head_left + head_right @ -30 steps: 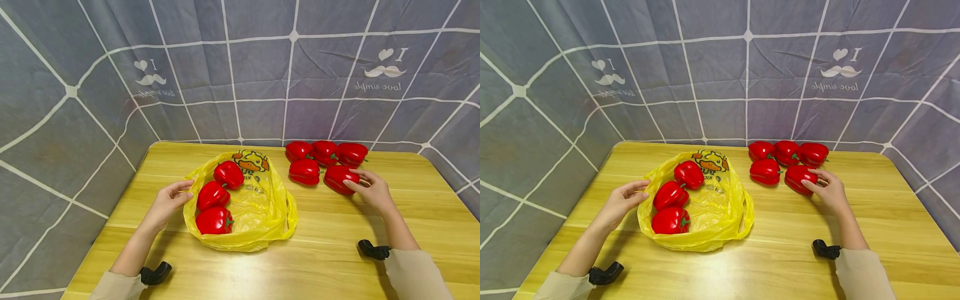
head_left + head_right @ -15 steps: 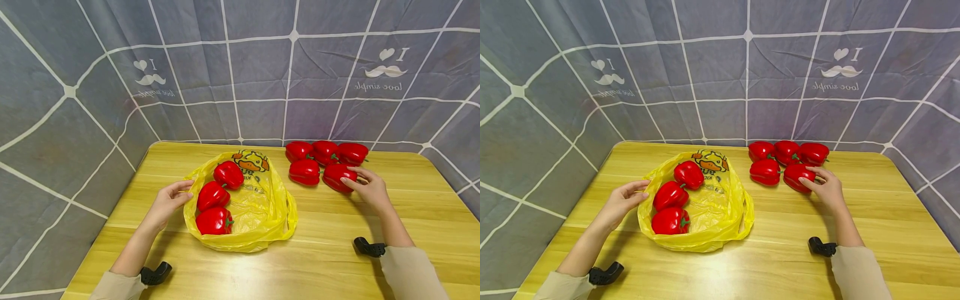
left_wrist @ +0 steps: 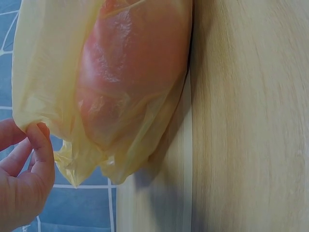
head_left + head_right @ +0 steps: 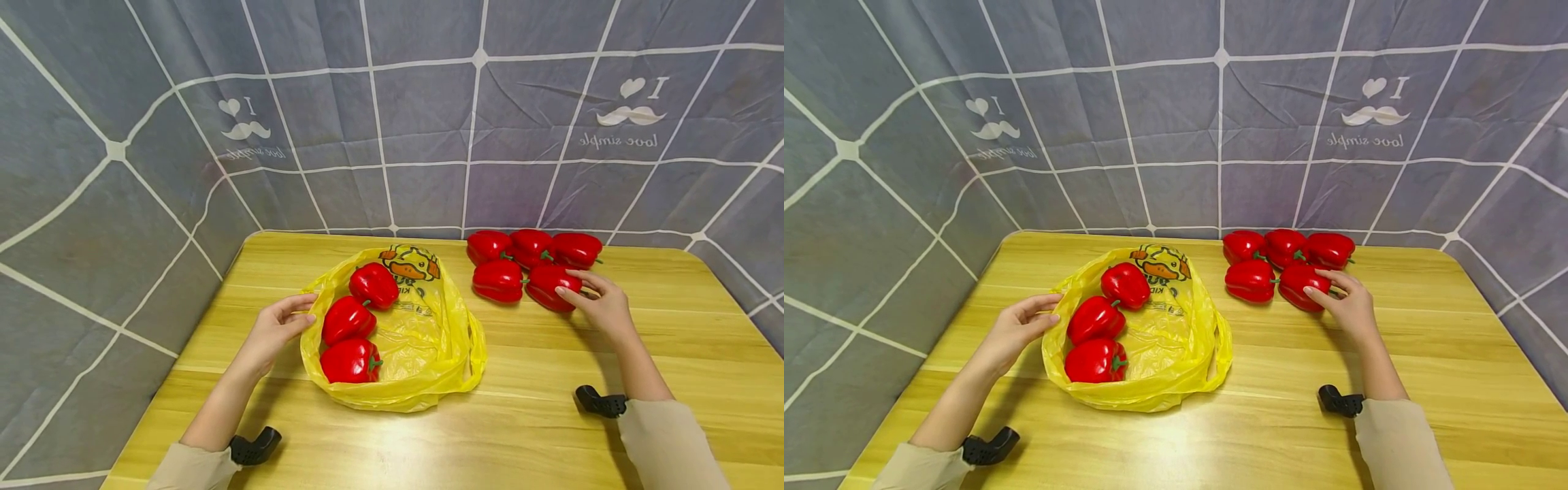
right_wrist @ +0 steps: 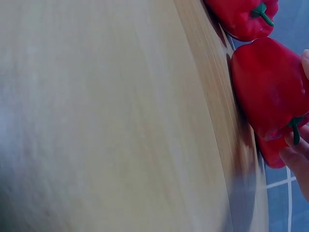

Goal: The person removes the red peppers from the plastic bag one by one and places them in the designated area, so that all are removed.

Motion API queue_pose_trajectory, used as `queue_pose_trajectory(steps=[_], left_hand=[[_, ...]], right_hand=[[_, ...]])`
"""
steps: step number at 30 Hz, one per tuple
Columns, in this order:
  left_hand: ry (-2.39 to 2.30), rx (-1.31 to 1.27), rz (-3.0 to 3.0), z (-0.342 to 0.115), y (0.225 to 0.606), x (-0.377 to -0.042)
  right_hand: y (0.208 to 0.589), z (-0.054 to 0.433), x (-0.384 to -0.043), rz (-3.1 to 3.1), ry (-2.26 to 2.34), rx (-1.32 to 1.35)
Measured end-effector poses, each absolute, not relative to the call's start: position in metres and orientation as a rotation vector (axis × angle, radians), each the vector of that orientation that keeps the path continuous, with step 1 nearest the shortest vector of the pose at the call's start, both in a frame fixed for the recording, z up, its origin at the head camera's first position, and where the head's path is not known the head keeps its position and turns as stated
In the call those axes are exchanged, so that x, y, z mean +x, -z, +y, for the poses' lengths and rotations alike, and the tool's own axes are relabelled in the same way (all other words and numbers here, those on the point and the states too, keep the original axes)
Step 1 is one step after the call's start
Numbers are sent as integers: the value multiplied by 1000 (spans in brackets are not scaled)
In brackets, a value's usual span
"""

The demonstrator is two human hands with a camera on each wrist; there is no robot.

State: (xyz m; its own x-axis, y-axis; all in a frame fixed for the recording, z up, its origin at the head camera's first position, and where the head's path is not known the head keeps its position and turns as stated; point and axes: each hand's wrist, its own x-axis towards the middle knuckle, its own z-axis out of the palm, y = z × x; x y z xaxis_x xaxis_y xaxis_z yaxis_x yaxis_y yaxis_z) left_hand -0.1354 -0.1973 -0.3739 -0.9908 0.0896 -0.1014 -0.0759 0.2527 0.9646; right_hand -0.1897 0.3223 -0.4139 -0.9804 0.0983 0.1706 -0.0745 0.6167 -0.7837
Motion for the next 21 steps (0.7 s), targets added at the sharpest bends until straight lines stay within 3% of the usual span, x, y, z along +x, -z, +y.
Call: queue_pose_trajectory(steps=[21], left_hand=[[-1863, 35, 2357, -193, 375, -136]], right_hand=[[395, 321, -185, -2645, -1135, 113]])
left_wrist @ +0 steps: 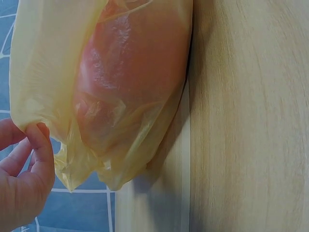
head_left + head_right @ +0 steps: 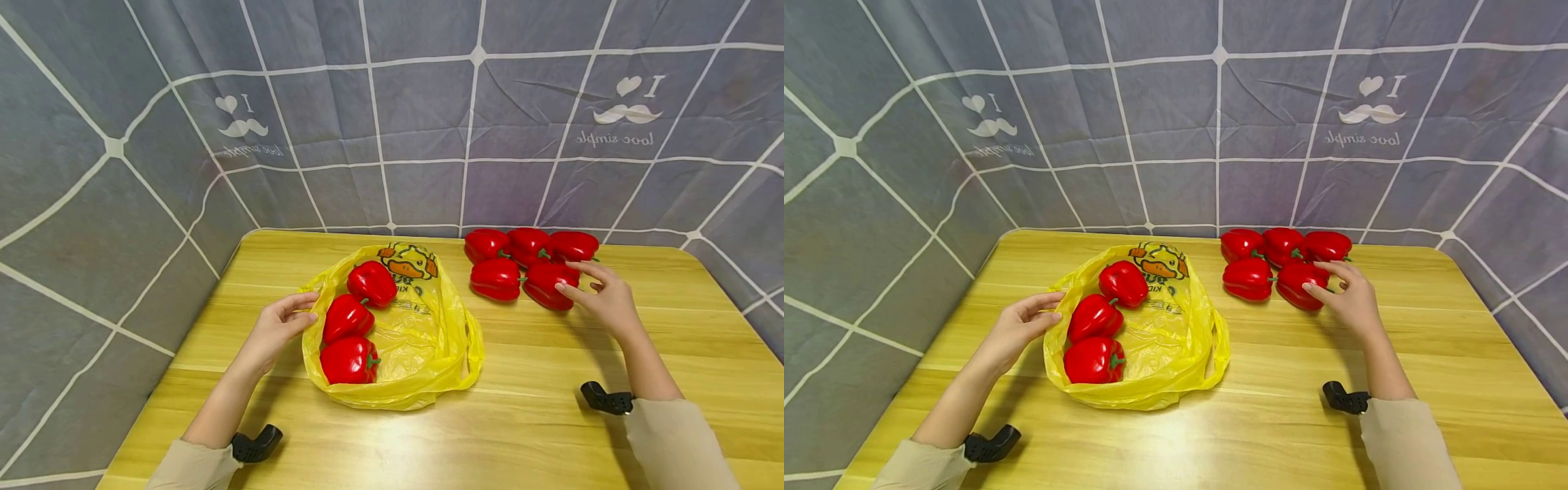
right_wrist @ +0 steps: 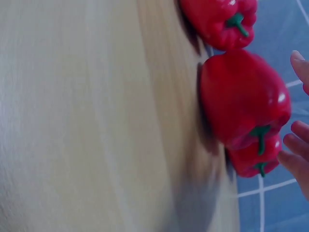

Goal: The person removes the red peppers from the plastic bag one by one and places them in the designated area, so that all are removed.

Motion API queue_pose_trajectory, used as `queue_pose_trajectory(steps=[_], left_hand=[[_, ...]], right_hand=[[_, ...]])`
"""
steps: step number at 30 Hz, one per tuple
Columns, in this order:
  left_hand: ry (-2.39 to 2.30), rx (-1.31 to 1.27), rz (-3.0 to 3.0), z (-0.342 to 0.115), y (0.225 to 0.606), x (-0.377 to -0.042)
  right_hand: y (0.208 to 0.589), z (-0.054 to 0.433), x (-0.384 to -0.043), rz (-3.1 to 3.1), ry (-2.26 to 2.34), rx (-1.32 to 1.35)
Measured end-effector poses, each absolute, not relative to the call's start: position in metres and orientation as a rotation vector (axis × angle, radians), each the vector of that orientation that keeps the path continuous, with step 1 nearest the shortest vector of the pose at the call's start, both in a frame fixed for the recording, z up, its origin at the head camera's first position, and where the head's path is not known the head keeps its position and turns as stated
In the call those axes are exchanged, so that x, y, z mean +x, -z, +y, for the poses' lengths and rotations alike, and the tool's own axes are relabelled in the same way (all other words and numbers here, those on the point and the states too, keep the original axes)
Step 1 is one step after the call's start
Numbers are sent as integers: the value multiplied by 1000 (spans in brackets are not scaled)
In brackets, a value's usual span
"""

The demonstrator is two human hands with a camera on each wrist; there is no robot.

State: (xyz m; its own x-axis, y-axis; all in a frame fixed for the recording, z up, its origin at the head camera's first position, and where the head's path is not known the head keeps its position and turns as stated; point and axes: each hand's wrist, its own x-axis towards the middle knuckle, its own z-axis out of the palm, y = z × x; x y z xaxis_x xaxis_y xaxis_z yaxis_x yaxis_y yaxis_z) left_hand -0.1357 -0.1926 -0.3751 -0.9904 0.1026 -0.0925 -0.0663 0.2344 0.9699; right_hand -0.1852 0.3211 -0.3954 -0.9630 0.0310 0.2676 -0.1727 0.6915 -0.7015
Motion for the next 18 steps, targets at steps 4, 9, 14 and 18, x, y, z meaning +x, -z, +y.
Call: queue_pose_trajectory(steps=[4, 9, 14, 18], left_hand=[[-1868, 42, 2357, -192, 375, -135], [-1874, 42, 2350, -192, 374, -135], [-1868, 50, 2362, -193, 376, -135], [-1864, 55, 2363, -193, 377, -134]], right_hand=[[388, 316, -182, -2612, -1199, 141], [378, 302, -177, -2555, -1355, 184], [371, 279, -172, -2505, -1493, 229], [370, 260, -169, -2473, -1581, 318]])
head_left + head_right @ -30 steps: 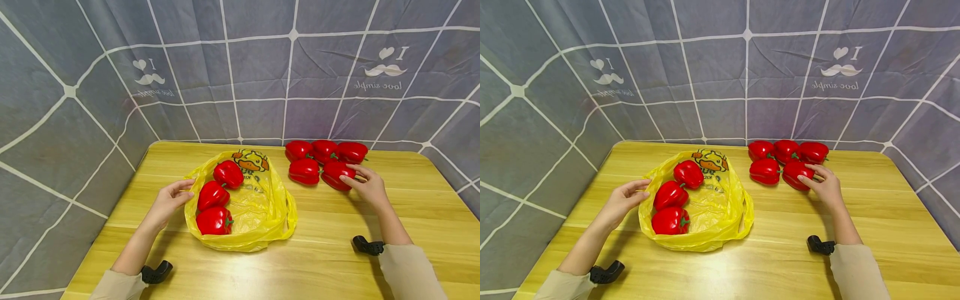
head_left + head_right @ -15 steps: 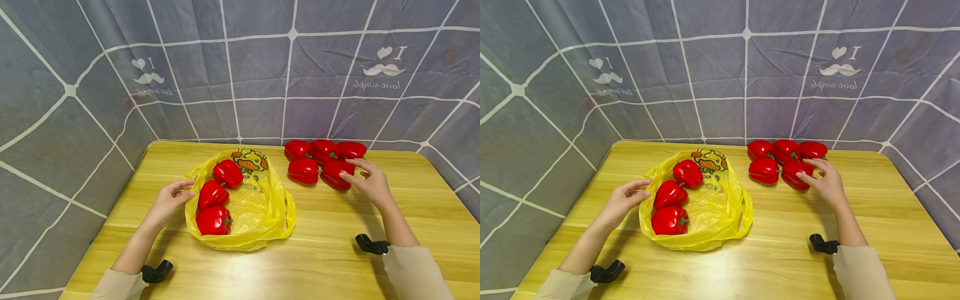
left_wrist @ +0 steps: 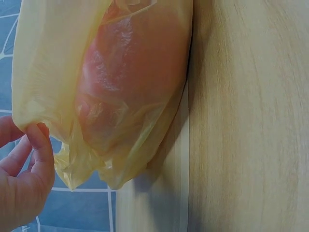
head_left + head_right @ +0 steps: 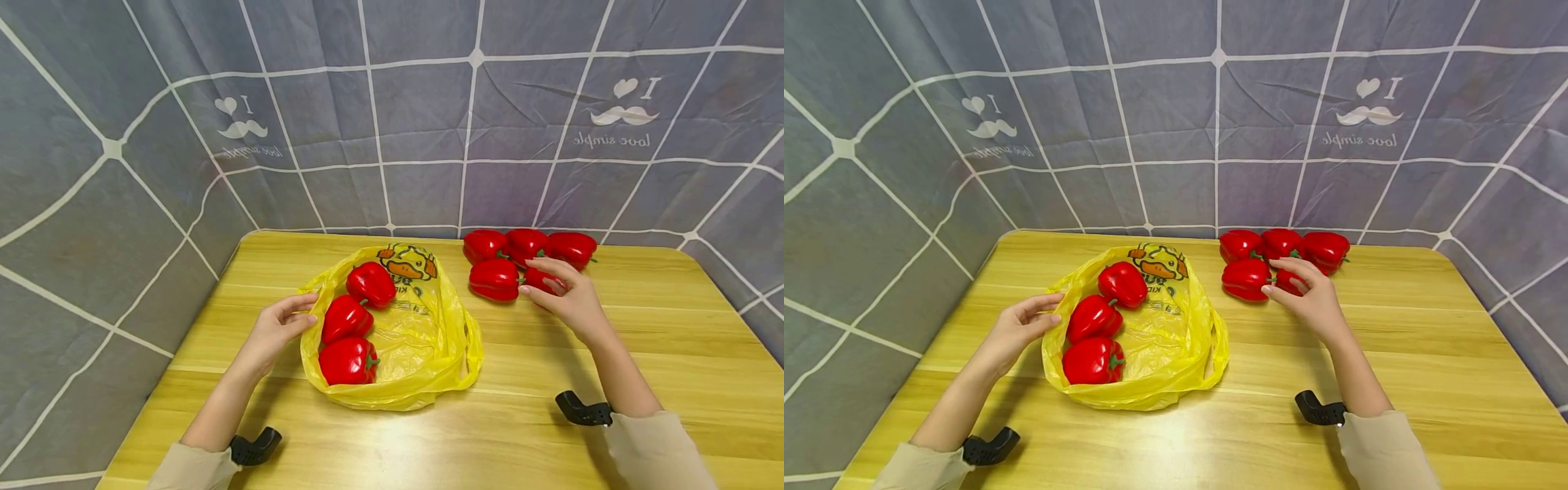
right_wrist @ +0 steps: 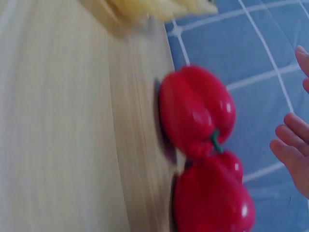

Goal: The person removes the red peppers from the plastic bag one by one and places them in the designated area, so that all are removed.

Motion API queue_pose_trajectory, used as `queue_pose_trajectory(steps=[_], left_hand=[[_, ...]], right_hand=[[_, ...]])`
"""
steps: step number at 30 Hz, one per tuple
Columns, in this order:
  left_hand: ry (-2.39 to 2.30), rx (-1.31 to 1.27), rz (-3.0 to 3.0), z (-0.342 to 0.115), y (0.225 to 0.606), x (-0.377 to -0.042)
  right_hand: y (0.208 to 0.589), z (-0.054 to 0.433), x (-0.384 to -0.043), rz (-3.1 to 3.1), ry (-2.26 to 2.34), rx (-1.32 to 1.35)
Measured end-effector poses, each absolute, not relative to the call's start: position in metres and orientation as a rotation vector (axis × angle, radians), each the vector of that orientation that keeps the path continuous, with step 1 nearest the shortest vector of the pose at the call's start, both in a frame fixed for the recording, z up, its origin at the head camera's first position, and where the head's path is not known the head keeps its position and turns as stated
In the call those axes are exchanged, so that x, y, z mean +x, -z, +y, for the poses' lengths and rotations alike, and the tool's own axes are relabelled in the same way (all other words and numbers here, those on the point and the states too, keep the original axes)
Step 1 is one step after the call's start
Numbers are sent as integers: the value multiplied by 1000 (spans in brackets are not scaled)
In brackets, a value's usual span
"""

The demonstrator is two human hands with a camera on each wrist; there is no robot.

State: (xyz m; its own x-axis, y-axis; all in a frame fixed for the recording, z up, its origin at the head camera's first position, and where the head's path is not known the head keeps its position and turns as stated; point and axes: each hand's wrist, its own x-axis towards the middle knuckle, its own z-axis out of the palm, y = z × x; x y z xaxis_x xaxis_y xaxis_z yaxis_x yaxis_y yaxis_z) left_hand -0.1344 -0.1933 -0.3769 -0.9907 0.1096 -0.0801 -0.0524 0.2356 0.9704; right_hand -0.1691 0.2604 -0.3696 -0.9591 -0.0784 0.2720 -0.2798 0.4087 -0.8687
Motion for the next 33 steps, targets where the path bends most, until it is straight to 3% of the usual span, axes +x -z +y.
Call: queue_pose_trajectory(steps=[33], left_hand=[[-1904, 99, 2361, -194, 378, -134]], right_hand=[[377, 122, -149, -2625, -1719, 1052]])
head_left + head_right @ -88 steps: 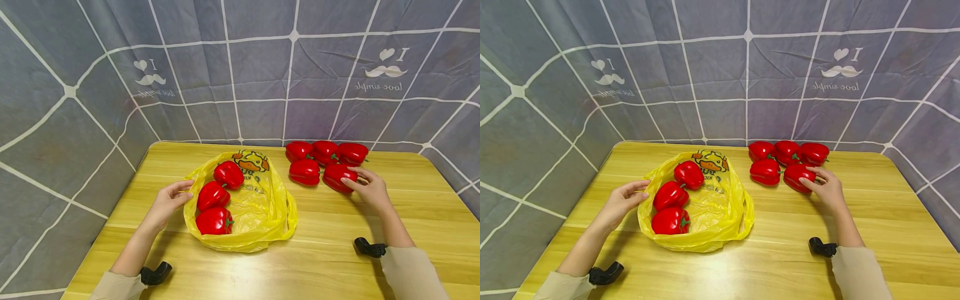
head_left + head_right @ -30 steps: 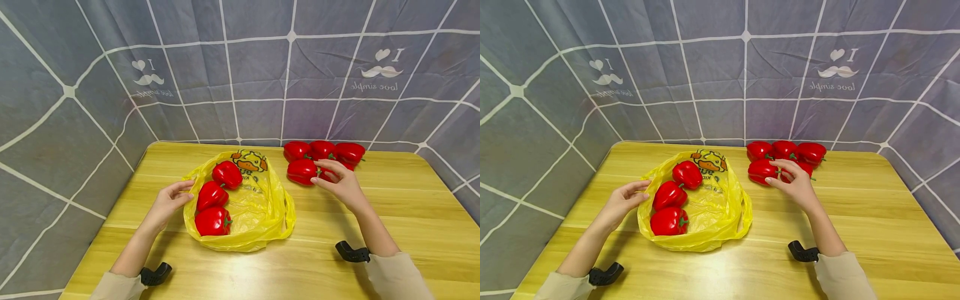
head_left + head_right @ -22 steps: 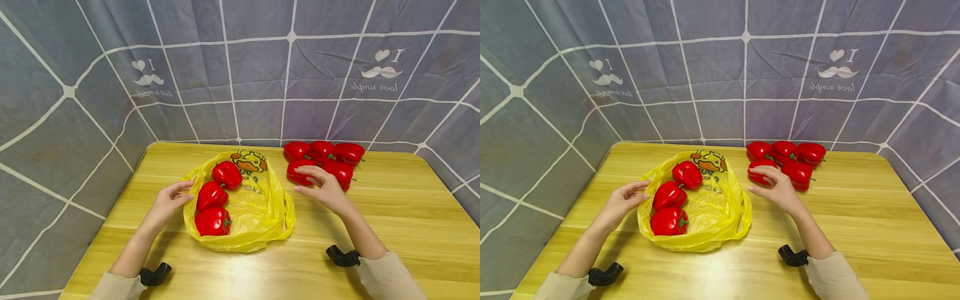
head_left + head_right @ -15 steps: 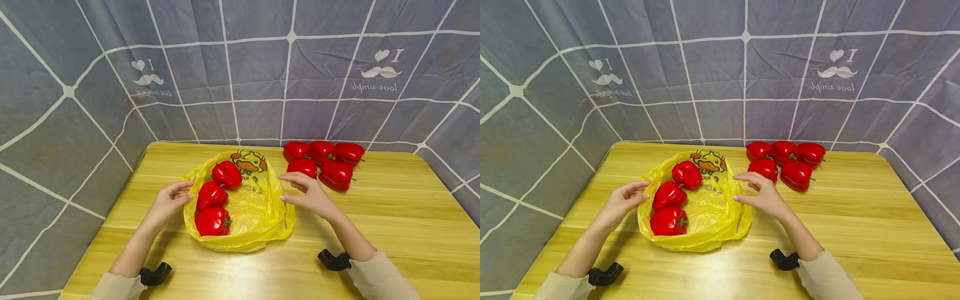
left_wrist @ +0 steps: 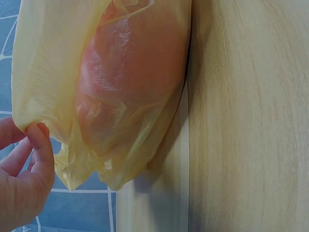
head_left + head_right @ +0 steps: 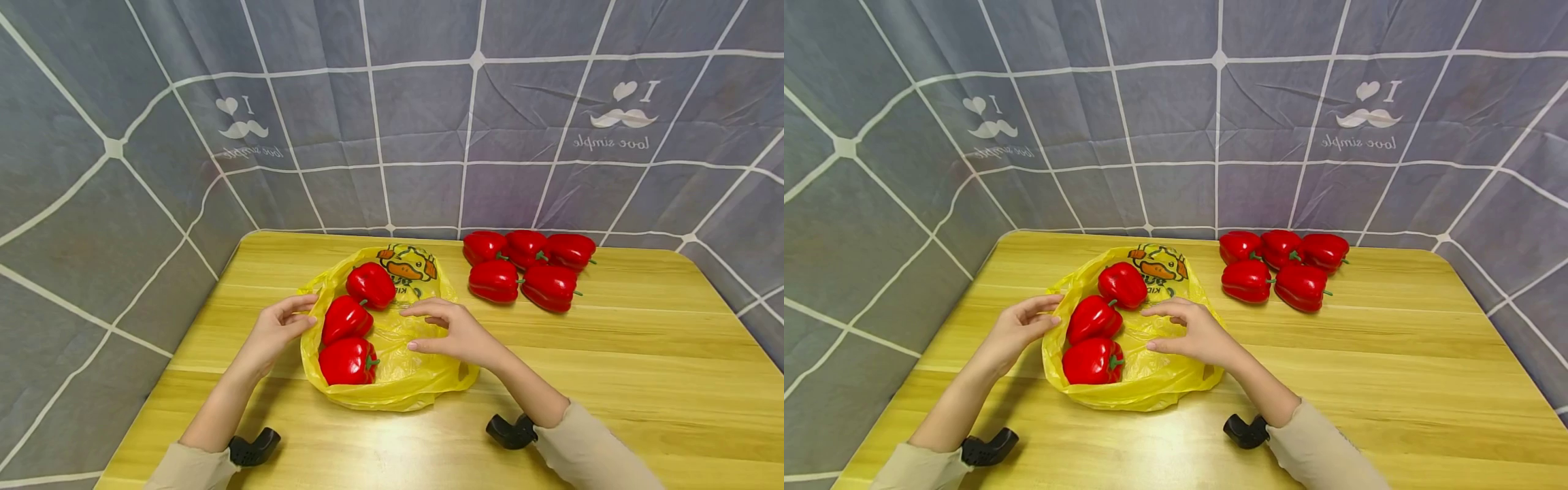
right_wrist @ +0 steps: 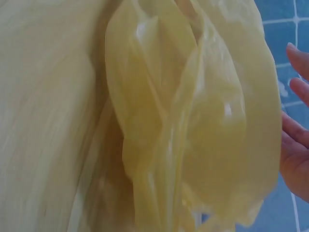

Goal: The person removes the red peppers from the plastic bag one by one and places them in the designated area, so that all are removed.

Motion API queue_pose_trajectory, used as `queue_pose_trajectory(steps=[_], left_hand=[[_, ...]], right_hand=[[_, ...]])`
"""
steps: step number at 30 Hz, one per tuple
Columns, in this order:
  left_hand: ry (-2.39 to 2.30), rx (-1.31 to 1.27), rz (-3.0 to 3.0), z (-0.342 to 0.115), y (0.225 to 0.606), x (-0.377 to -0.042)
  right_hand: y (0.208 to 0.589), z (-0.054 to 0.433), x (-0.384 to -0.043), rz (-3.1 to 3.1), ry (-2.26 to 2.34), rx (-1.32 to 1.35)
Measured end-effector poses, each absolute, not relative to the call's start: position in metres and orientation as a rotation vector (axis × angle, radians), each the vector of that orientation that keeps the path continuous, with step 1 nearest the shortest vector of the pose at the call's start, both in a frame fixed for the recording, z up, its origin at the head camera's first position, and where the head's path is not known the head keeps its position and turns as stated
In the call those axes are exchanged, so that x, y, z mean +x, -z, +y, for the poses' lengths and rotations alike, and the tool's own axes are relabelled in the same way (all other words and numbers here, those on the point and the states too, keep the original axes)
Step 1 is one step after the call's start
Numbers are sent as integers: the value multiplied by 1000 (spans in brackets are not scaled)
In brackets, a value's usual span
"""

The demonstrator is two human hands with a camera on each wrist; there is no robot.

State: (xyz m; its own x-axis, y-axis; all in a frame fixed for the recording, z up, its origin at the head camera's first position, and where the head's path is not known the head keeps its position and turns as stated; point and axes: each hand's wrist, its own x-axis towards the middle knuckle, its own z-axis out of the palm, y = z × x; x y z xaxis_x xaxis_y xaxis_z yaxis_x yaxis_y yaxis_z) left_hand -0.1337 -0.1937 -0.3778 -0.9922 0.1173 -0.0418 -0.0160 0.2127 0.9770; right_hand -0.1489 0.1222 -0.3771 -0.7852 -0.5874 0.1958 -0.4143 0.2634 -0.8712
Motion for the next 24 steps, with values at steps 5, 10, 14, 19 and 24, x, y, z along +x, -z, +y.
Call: queue_pose_trajectory(steps=[5, 10, 14, 19, 24], left_hand=[[-1864, 58, 2363, -193, 376, -134], [-1861, 40, 2359, -192, 374, -134], [-1869, 48, 2352, -192, 374, -134], [-1865, 52, 2354, -192, 375, -135], [-1873, 58, 2352, -191, 375, -134]], right_hand=[[376, 107, -147, 2353, 1499, -999], [378, 93, -147, 2344, 1450, -1041], [380, 81, -146, 2339, 1392, -1062], [381, 69, -145, 2356, 1314, -1114], [383, 59, -144, 2366, 1249, -1137]])
